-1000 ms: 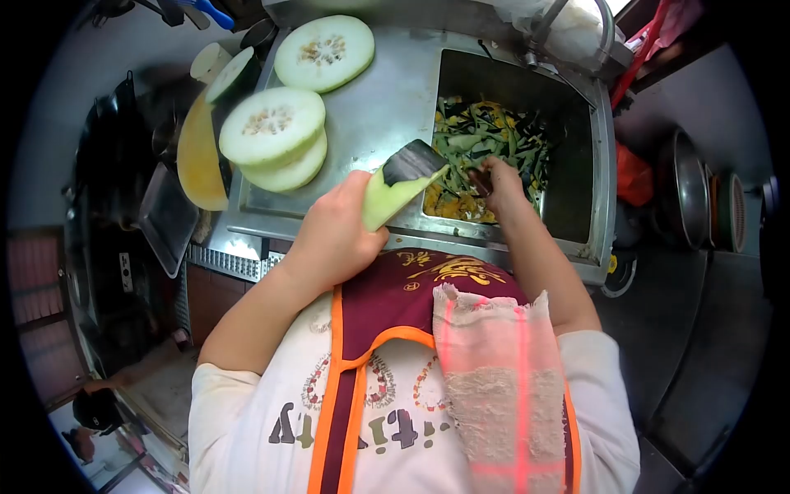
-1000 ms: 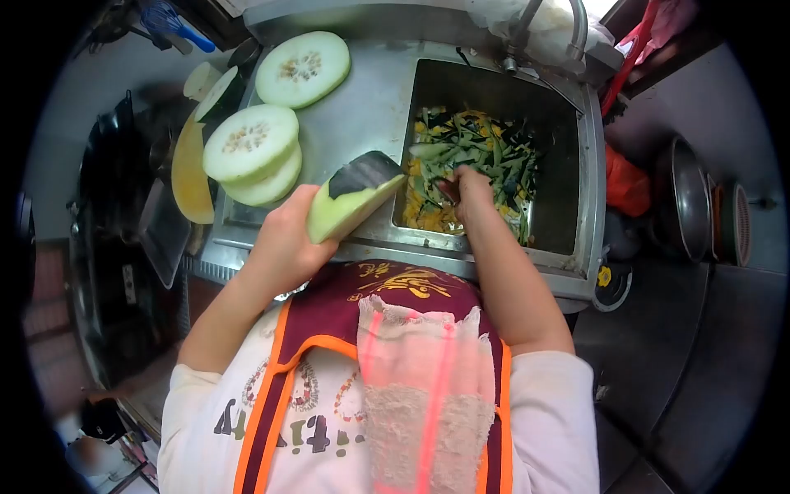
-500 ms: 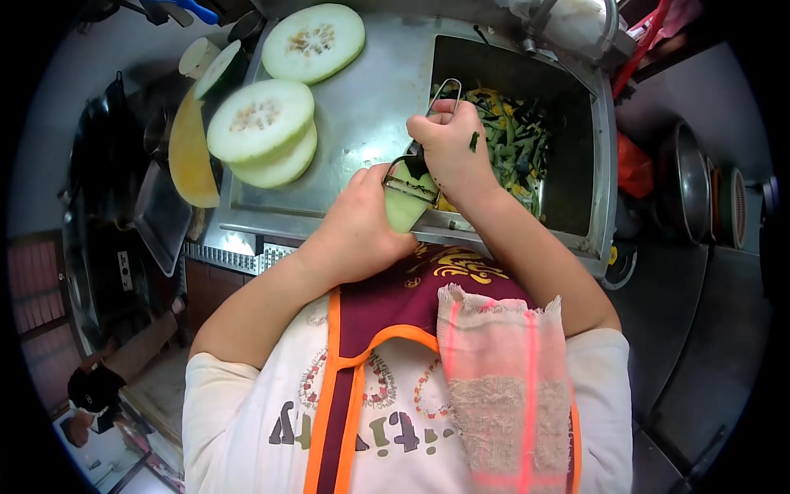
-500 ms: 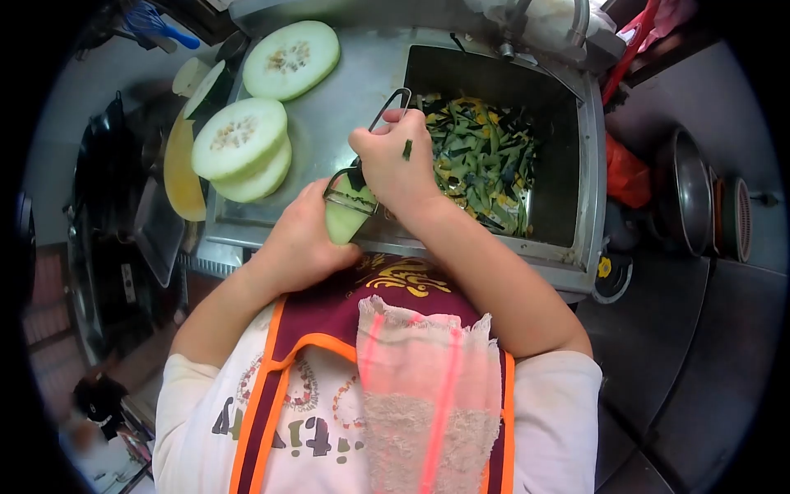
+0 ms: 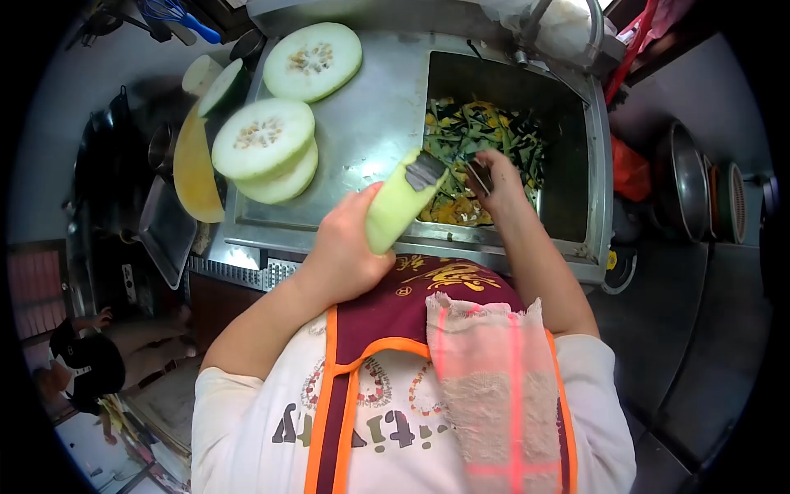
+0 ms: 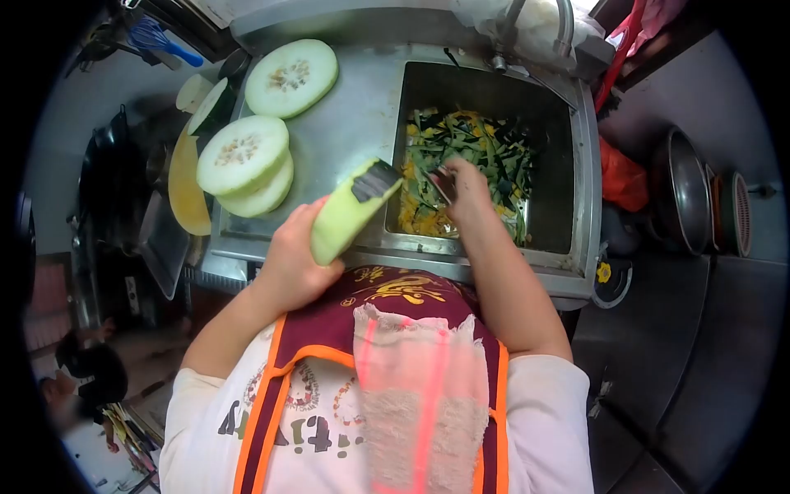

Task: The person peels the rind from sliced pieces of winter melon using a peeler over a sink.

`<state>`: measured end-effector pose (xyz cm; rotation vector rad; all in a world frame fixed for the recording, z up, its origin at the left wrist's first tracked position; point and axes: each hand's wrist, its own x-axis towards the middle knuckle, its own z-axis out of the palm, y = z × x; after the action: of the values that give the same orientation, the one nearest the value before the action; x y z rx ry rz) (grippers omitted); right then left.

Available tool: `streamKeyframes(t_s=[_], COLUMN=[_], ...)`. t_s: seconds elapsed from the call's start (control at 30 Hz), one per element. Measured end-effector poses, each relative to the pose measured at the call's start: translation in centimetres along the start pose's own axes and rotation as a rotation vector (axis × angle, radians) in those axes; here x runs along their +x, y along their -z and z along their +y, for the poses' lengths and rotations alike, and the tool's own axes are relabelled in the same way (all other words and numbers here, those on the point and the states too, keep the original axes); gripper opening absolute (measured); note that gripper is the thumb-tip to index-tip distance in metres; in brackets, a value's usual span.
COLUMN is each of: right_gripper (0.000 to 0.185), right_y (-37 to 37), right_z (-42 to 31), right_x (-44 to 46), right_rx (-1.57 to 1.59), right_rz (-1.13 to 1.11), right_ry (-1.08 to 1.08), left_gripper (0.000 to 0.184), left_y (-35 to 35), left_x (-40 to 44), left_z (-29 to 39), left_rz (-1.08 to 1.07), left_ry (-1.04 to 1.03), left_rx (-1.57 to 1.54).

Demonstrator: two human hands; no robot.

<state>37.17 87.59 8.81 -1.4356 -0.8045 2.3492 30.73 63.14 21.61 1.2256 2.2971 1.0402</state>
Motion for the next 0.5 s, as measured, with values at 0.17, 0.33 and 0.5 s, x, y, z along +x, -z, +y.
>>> streamKeyframes(t_s=[0.17, 0.33, 0.5], right_gripper=[0.044, 0.035, 0.038], right_y=[-8.0, 0.6, 2.1], right_z=[-0.9, 3.6, 2.2], right_x=[-8.9, 5.8, 3.8], right_rx=[-0.332, -0.366, 0.045], right_rz=[-0.231, 0.083, 0.063], right_ry=[0.462, 0.358, -0.12], left_gripper=[0.067, 0.068, 0.071], left_y=[-0.4, 0.2, 1.1], left_x=[1.1, -0.1, 0.1], left_z=[0.9, -0.1, -1.0], left_rz=[-0.044, -0.072, -0.064], left_ry=[0.036, -0.007, -0.029], left_rx=[0.035, 0.023, -0.01])
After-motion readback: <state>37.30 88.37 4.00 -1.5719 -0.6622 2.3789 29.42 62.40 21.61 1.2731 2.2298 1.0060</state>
